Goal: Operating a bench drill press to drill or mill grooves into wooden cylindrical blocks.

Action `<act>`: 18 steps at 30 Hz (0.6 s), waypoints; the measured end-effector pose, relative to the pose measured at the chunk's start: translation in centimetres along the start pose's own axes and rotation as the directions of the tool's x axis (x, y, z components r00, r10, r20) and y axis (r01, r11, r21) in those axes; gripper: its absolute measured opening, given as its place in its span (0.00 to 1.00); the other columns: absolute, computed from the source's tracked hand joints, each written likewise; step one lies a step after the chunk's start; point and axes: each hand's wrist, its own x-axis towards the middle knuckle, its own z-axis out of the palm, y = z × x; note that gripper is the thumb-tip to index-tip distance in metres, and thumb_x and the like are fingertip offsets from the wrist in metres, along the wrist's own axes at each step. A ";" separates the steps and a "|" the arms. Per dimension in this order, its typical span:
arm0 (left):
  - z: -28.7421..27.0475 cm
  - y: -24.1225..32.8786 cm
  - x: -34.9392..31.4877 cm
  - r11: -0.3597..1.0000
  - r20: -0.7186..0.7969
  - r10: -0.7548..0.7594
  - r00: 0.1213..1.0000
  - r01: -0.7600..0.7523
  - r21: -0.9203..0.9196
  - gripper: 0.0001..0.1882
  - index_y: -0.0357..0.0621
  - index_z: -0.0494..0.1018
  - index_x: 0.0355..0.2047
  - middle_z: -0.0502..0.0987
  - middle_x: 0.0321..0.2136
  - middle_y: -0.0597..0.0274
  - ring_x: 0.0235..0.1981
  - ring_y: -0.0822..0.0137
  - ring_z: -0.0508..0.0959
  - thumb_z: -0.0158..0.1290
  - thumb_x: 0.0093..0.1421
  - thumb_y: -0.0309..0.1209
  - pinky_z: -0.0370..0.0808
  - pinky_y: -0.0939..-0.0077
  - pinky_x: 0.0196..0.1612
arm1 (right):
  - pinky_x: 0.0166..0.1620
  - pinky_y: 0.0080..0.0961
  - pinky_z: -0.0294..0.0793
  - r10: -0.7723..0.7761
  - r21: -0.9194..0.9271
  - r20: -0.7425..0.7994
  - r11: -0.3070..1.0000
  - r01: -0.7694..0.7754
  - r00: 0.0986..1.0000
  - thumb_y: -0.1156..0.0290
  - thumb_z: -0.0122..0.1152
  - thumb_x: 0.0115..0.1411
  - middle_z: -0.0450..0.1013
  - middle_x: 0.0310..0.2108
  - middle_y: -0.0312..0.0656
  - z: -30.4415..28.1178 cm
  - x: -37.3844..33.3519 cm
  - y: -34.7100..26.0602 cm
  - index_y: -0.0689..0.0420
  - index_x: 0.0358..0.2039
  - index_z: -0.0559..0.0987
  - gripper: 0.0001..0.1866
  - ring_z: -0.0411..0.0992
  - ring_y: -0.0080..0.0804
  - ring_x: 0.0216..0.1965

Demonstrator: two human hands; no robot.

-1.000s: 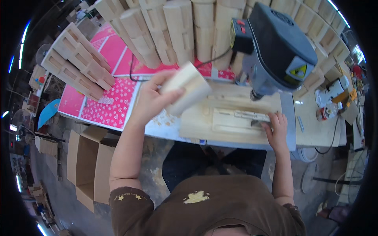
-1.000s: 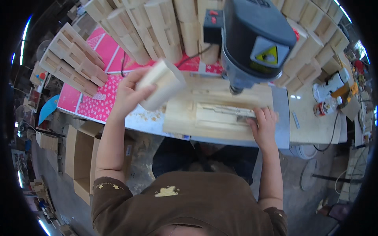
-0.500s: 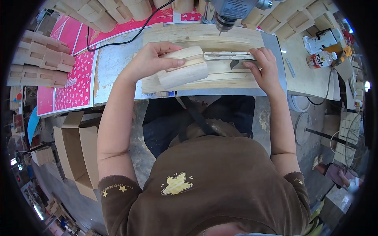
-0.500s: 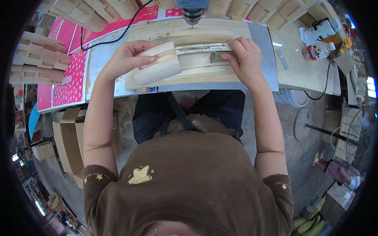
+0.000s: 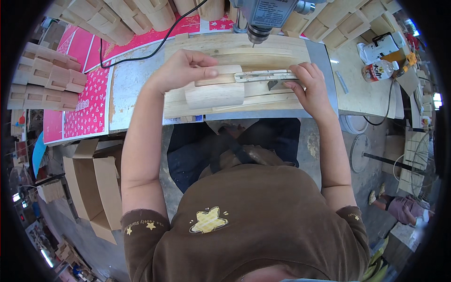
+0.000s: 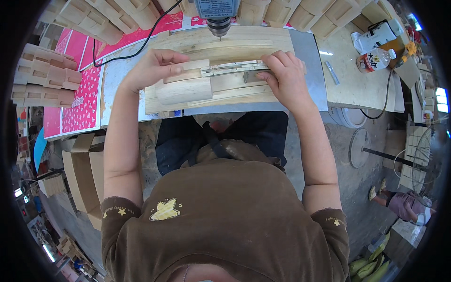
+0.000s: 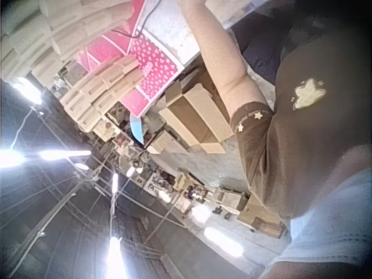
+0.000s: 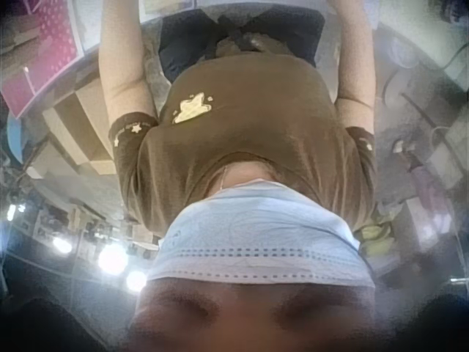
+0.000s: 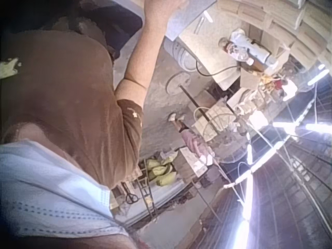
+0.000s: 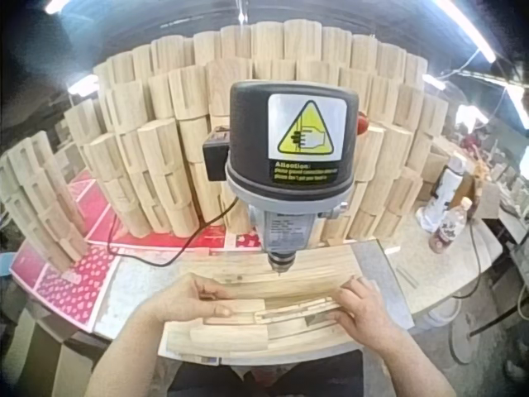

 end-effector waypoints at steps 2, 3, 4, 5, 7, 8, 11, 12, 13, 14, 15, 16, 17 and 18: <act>2.2 -1.0 1.0 0.997 -0.431 0.059 0.900 -0.033 0.068 0.23 0.34 0.77 0.39 0.79 0.27 0.57 0.30 0.69 0.77 0.57 0.56 0.45 0.72 0.75 0.35 | 0.43 0.35 0.63 -0.017 -0.006 -0.031 1.000 0.017 0.999 0.67 0.65 0.46 0.70 0.34 0.38 0.2 0.2 -0.3 0.55 0.37 0.75 0.16 0.67 0.40 0.39; 3.5 -1.1 1.5 0.997 -0.433 0.058 0.900 -0.032 0.068 0.23 0.34 0.77 0.39 0.79 0.27 0.57 0.30 0.69 0.77 0.57 0.56 0.45 0.72 0.75 0.35 | 0.43 0.35 0.63 -0.019 -0.005 -0.030 1.000 0.019 0.999 0.67 0.65 0.46 0.70 0.34 0.38 0.3 0.3 -0.5 0.55 0.37 0.75 0.16 0.67 0.40 0.39; 5.0 -1.1 1.9 0.994 -0.606 0.112 0.788 -0.098 0.056 0.25 0.34 0.76 0.39 0.78 0.28 0.54 0.32 0.65 0.77 0.51 0.59 0.48 0.71 0.72 0.36 | 0.44 0.36 0.64 -0.028 -0.013 -0.033 1.000 0.027 0.999 0.68 0.65 0.46 0.70 0.34 0.39 0.5 0.4 -0.7 0.55 0.37 0.75 0.17 0.67 0.40 0.40; 6.2 -1.0 2.3 0.984 -0.753 0.153 0.640 -0.165 0.059 0.27 0.33 0.75 0.38 0.77 0.28 0.51 0.33 0.61 0.77 0.46 0.62 0.51 0.71 0.69 0.37 | 0.44 0.36 0.64 -0.036 -0.021 -0.036 0.999 0.035 0.999 0.68 0.66 0.45 0.70 0.34 0.39 0.7 0.5 -1.0 0.55 0.37 0.75 0.17 0.67 0.40 0.40; 7.4 -0.8 2.9 0.975 -0.805 0.212 0.554 -0.174 0.137 0.28 0.33 0.74 0.37 0.76 0.29 0.49 0.35 0.58 0.76 0.42 0.63 0.51 0.70 0.68 0.39 | 0.44 0.36 0.64 -0.044 -0.039 -0.025 0.998 0.043 0.999 0.69 0.66 0.44 0.70 0.34 0.39 0.7 0.9 -1.6 0.55 0.37 0.75 0.17 0.67 0.41 0.39; 7.7 -0.7 2.9 0.961 -0.843 0.273 0.464 -0.174 0.215 0.28 0.33 0.72 0.36 0.74 0.31 0.47 0.36 0.55 0.75 0.39 0.65 0.51 0.69 0.66 0.41 | 0.44 0.37 0.64 -0.049 -0.057 -0.016 0.997 0.048 0.999 0.69 0.66 0.44 0.70 0.34 0.39 0.7 1.0 -1.8 0.56 0.37 0.75 0.18 0.67 0.41 0.39; 7.8 -0.5 2.5 0.960 -0.897 0.273 0.349 -0.154 0.233 0.24 0.34 0.70 0.36 0.73 0.33 0.48 0.39 0.55 0.74 0.39 0.66 0.47 0.68 0.69 0.44 | 0.44 0.37 0.65 -0.032 -0.036 -0.031 0.999 0.031 0.999 0.69 0.66 0.43 0.71 0.33 0.40 0.8 0.8 -1.7 0.56 0.37 0.75 0.18 0.67 0.42 0.39; 7.9 -0.8 2.1 0.960 -0.897 0.275 0.345 -0.156 0.234 0.24 0.34 0.70 0.36 0.73 0.33 0.48 0.39 0.55 0.74 0.39 0.66 0.47 0.68 0.69 0.44 | 0.44 0.37 0.65 -0.035 -0.037 -0.033 0.999 0.034 0.999 0.69 0.66 0.43 0.71 0.33 0.40 0.8 0.5 -1.7 0.56 0.37 0.75 0.18 0.67 0.42 0.39; 7.8 -1.7 1.4 0.968 -0.888 0.215 0.406 -0.207 0.139 0.22 0.34 0.69 0.36 0.73 0.34 0.48 0.39 0.54 0.73 0.43 0.64 0.45 0.68 0.68 0.44 | 0.44 0.37 0.65 -0.025 -0.026 -0.054 0.999 0.024 0.998 0.69 0.66 0.43 0.71 0.33 0.40 0.9 0.4 -1.5 0.56 0.37 0.75 0.18 0.67 0.42 0.38; 8.1 -2.5 0.9 0.967 -0.869 0.158 0.469 -0.252 0.040 0.20 0.34 0.69 0.36 0.73 0.35 0.48 0.39 0.53 0.73 0.47 0.62 0.44 0.69 0.68 0.44 | 0.44 0.37 0.65 -0.013 -0.014 -0.075 1.000 0.012 0.997 0.69 0.67 0.43 0.71 0.33 0.40 1.0 0.3 -1.2 0.56 0.37 0.75 0.18 0.68 0.42 0.38; 8.7 -3.4 0.4 0.967 -0.873 0.159 0.462 -0.252 0.042 0.20 0.34 0.69 0.36 0.73 0.35 0.48 0.39 0.53 0.73 0.47 0.62 0.44 0.69 0.68 0.44 | 0.44 0.37 0.65 -0.021 -0.012 -0.075 1.000 0.020 0.997 0.69 0.67 0.43 0.71 0.33 0.40 1.1 0.4 -0.6 0.56 0.37 0.75 0.18 0.68 0.42 0.38; 9.5 -4.0 -0.4 0.957 -0.795 0.241 0.556 -0.272 0.099 0.20 0.34 0.68 0.39 0.72 0.37 0.48 0.40 0.53 0.73 0.53 0.58 0.41 0.69 0.67 0.44 | 0.43 0.37 0.65 0.001 -0.044 -0.084 0.999 -0.005 0.996 0.69 0.67 0.43 0.71 0.33 0.40 1.2 0.3 -0.1 0.56 0.37 0.75 0.18 0.68 0.42 0.38; 10.0 -4.4 -1.0 0.942 -0.700 0.316 0.641 -0.299 0.152 0.22 0.34 0.68 0.41 0.71 0.40 0.48 0.41 0.53 0.73 0.58 0.53 0.39 0.69 0.67 0.45 | 0.43 0.38 0.66 0.024 -0.075 -0.094 0.997 -0.032 0.995 0.70 0.67 0.43 0.71 0.33 0.40 1.3 0.4 0.3 0.56 0.37 0.75 0.18 0.68 0.42 0.37; 10.6 -4.5 -1.0 0.943 -0.701 0.313 0.641 -0.295 0.151 0.22 0.34 0.68 0.41 0.71 0.40 0.48 0.41 0.53 0.73 0.58 0.53 0.39 0.69 0.67 0.45 | 0.43 0.38 0.66 0.024 -0.073 -0.091 0.997 -0.030 0.996 0.70 0.67 0.43 0.71 0.33 0.40 1.3 0.8 0.6 0.56 0.37 0.75 0.18 0.68 0.42 0.37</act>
